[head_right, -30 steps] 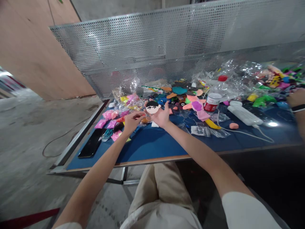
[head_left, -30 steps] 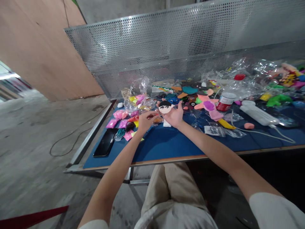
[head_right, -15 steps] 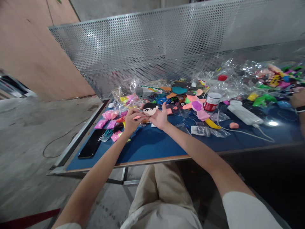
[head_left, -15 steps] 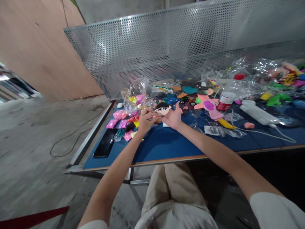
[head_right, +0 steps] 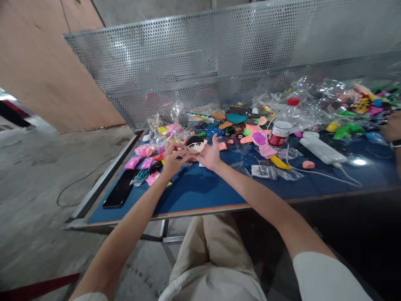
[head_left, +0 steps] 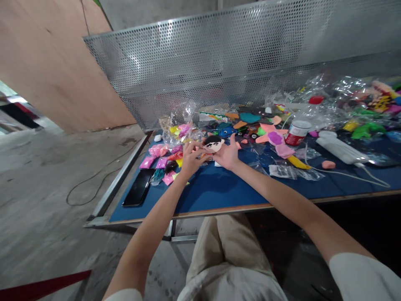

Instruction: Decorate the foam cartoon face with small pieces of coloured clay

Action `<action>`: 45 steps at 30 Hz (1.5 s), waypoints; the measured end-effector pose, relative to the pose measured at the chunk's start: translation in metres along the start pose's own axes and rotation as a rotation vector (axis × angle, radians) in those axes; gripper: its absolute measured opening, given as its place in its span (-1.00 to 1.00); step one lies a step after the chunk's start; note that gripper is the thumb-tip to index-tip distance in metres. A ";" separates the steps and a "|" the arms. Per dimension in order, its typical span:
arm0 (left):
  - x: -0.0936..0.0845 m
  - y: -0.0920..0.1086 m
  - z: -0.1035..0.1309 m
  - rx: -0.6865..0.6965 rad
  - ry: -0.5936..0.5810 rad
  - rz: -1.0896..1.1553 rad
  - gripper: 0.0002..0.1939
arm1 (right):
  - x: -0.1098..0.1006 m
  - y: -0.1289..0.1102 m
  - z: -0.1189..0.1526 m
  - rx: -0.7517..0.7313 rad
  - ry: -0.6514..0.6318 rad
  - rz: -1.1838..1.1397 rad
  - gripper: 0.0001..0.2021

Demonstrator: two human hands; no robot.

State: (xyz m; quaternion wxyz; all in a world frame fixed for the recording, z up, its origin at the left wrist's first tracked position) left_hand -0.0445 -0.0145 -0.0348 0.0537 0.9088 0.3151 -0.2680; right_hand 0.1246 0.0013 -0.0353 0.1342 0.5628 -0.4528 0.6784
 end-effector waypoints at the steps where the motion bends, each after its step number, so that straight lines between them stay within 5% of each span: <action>1: 0.000 0.000 0.000 0.011 -0.001 -0.027 -0.84 | 0.001 0.000 0.000 0.001 0.003 0.000 -0.25; 6: -0.001 0.000 0.001 0.071 -0.007 -0.060 -0.86 | 0.005 0.001 0.001 0.007 -0.010 0.025 -0.27; 30: 0.004 -0.002 0.002 -0.098 0.023 0.005 -0.84 | 0.008 0.007 0.001 0.018 -0.047 0.115 -0.25; 39: -0.002 0.008 -0.005 0.034 0.115 0.177 -0.80 | 0.011 0.006 0.001 -0.004 0.019 0.055 -0.27; 45: -0.008 0.002 -0.003 -0.111 0.144 0.138 -0.77 | 0.006 0.003 0.000 -0.029 0.050 0.015 -0.31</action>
Point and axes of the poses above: each hand's wrist, its own z-axis away from the middle knuckle, its own x-axis out of the palm, y = z × x, the point moved 2 cm from there along -z, towards the middle knuckle, and after that the axes turned 12 degrees about x, right-handed, at the moved point
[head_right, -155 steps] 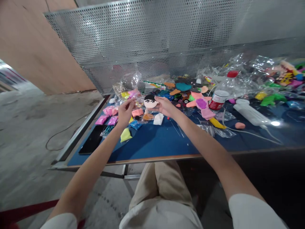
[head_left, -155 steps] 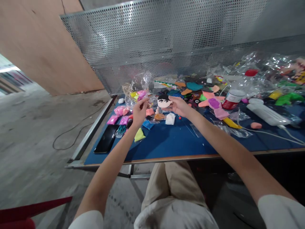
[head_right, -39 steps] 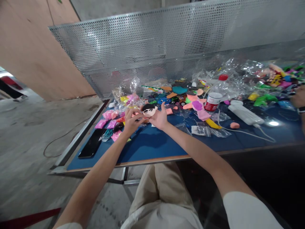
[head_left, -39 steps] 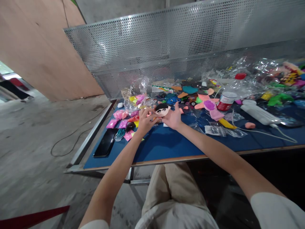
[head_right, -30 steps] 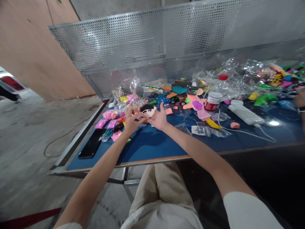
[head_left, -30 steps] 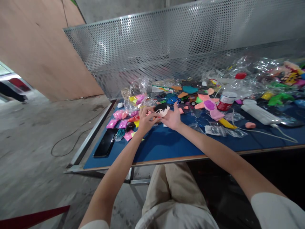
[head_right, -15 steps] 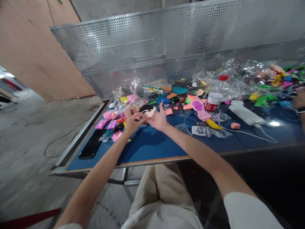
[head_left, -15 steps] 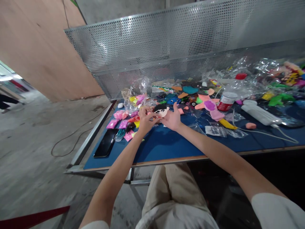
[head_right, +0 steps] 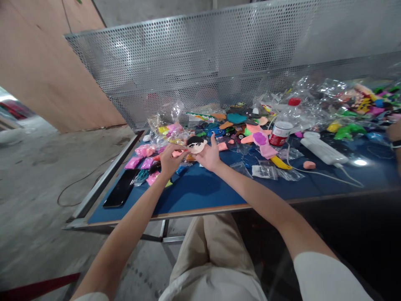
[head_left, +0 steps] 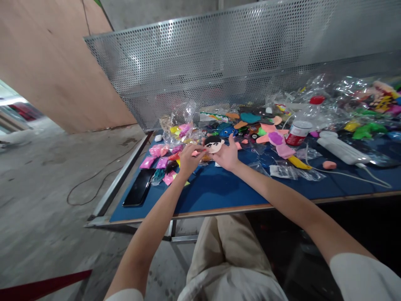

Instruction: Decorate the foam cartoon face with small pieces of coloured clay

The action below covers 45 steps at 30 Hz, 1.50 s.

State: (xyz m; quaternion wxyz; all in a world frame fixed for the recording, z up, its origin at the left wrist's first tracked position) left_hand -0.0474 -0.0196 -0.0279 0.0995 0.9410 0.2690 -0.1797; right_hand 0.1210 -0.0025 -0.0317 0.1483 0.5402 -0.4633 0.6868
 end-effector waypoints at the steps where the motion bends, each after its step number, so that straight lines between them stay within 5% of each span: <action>1: -0.002 -0.001 0.000 -0.017 0.009 -0.015 -0.77 | -0.001 -0.001 0.000 -0.011 0.000 -0.001 -0.32; 12: 0.003 -0.002 -0.001 0.016 -0.069 0.027 -0.70 | -0.007 -0.003 -0.009 -0.044 0.142 0.032 -0.61; 24: 0.005 -0.008 0.007 -0.091 -0.075 0.086 -0.75 | -0.010 -0.010 -0.010 -0.039 0.145 -0.006 -0.58; 32: 0.013 -0.004 0.003 0.038 -0.100 0.035 -0.75 | -0.007 -0.004 -0.011 -0.025 0.127 0.064 -0.54; 45: 0.018 0.001 0.006 0.015 -0.085 0.002 -0.81 | -0.004 0.002 -0.008 -0.011 0.056 0.106 -0.43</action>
Point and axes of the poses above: each hand's wrist, its own z-axis away from the middle knuckle, its own x-axis out of the palm, y = z × x, the point moved 2 cm from there along -z, towards the middle knuckle, and after that the axes turned 12 degrees about x, right-handed, at the moved point
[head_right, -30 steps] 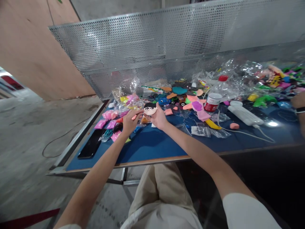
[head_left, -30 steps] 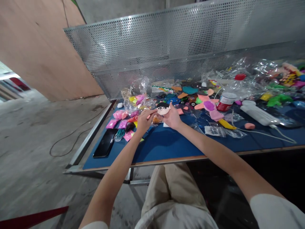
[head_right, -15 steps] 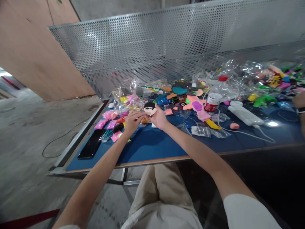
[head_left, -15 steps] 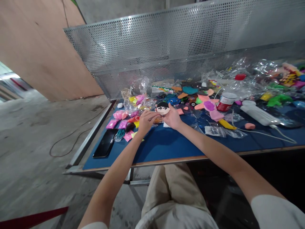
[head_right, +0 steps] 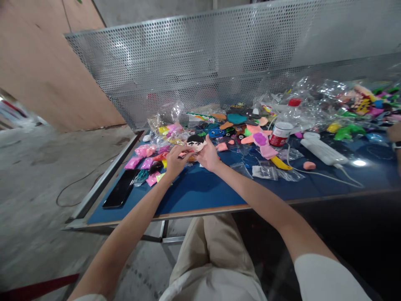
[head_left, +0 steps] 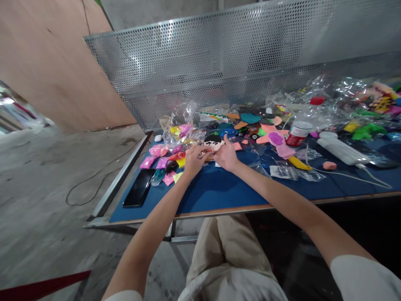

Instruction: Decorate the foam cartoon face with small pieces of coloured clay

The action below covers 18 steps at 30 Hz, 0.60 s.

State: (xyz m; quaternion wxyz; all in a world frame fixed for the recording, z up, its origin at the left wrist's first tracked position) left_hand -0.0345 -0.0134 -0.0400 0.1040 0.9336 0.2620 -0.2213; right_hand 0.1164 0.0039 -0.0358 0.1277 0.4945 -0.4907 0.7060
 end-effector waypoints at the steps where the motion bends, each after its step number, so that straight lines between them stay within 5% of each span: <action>1: 0.000 0.000 0.000 0.000 -0.004 -0.007 -0.82 | 0.000 0.000 0.000 -0.004 0.003 -0.001 -0.44; 18: -0.001 -0.002 0.000 0.010 0.011 -0.216 -0.83 | 0.008 0.002 0.005 0.009 0.013 -0.040 -0.39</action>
Point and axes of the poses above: each hand's wrist, its own z-axis away from the middle knuckle, its own x-axis out of the palm, y = z × x, the point moved 2 cm from there along -z, towards the middle knuckle, and after that the axes turned 12 degrees about x, right-handed, at the moved point
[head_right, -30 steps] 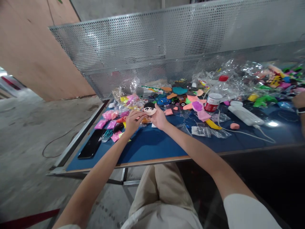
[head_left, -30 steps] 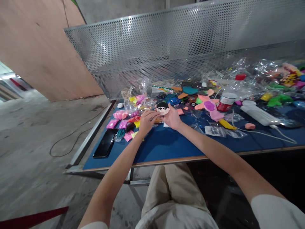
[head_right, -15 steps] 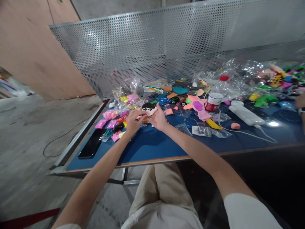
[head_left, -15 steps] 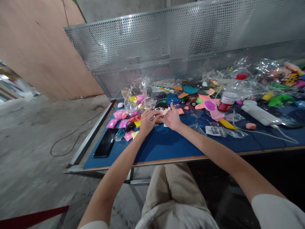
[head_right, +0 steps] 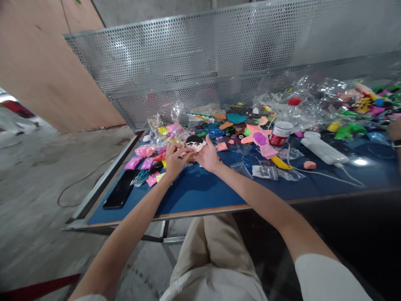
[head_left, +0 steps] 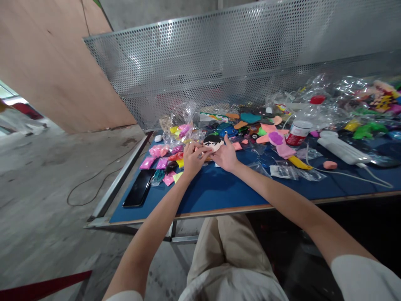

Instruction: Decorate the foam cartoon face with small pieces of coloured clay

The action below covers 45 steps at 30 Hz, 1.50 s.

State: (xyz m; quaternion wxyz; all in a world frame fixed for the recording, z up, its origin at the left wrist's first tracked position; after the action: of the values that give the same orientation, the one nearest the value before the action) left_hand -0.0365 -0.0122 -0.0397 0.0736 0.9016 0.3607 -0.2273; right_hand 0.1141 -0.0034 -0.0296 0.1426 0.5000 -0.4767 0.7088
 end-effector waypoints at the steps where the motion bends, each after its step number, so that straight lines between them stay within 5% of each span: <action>1: 0.000 0.000 0.000 0.006 -0.008 -0.006 -0.83 | 0.000 0.000 0.000 0.000 -0.009 0.005 -0.40; 9: -0.003 0.000 -0.001 -0.015 -0.070 -0.038 -0.83 | -0.003 0.000 -0.002 -0.007 -0.070 0.042 -0.46; 21: -0.002 -0.003 0.001 -0.001 -0.011 0.013 -0.83 | -0.008 0.002 -0.006 -0.027 -0.078 0.102 -0.46; 33: 0.000 -0.006 0.004 -0.109 0.039 0.012 -0.50 | -0.011 0.002 -0.007 0.004 -0.061 0.120 -0.42; 45: 0.001 -0.008 0.006 -0.097 0.034 0.001 -0.47 | -0.009 0.001 -0.005 0.041 -0.042 0.062 -0.39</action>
State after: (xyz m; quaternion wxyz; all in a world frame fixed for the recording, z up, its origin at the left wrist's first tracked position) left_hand -0.0432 -0.0077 -0.0452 0.1110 0.9009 0.3719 -0.1941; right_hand 0.1145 0.0024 -0.0380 0.1003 0.5027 -0.4803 0.7117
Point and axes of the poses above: each hand's wrist, its own z-axis away from the middle knuckle, its own x-axis out of the palm, y = z × x, the point moved 2 cm from there along -z, towards the middle knuckle, and after that the axes turned 12 degrees about x, right-handed, at the moved point
